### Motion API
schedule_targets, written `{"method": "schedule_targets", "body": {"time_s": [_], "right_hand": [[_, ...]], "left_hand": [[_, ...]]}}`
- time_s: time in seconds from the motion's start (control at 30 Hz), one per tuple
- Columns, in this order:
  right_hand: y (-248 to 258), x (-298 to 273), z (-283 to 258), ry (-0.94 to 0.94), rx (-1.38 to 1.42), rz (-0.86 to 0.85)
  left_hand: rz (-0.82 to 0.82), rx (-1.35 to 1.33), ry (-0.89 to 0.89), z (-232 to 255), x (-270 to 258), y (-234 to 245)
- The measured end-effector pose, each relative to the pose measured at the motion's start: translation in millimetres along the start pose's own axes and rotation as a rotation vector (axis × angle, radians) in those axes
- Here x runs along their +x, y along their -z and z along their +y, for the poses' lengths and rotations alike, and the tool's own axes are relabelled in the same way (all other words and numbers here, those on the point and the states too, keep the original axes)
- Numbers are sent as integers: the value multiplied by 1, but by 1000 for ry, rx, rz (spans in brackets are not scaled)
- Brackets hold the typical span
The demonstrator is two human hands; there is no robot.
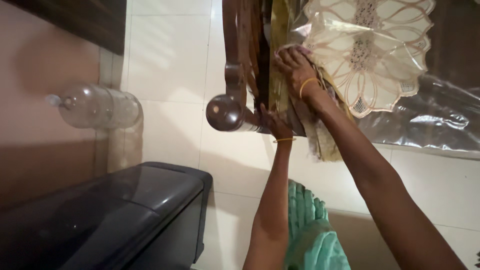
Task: The person wipes the surface of a dining table using a cloth, moving several placemats and items such as a water bottle and a plastic tray to clean underneath them.
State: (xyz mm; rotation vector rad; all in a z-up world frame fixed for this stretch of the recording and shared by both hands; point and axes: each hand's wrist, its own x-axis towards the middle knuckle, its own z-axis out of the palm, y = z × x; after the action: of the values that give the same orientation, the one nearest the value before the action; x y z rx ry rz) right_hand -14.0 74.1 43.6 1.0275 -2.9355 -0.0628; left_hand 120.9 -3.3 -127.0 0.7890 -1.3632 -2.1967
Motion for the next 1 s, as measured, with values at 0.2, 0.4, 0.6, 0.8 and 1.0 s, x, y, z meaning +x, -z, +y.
{"method": "schedule_targets", "body": {"time_s": [0.2, 0.4, 0.6, 0.8, 1.0], "right_hand": [[17, -72, -58, 105, 79, -159], [46, -153, -68, 138, 564, 45], [32, -79, -34, -48, 270, 177], [20, -129, -63, 34, 440, 237], [44, -140, -37, 158, 480, 70]], "left_hand": [[4, -644, 343, -17, 12, 0], [-178, -611, 638, -6, -2, 20], [-24, -125, 289, 9, 4, 14], [-19, -103, 157, 57, -2, -1], [29, -7, 84, 35, -19, -10]]}}
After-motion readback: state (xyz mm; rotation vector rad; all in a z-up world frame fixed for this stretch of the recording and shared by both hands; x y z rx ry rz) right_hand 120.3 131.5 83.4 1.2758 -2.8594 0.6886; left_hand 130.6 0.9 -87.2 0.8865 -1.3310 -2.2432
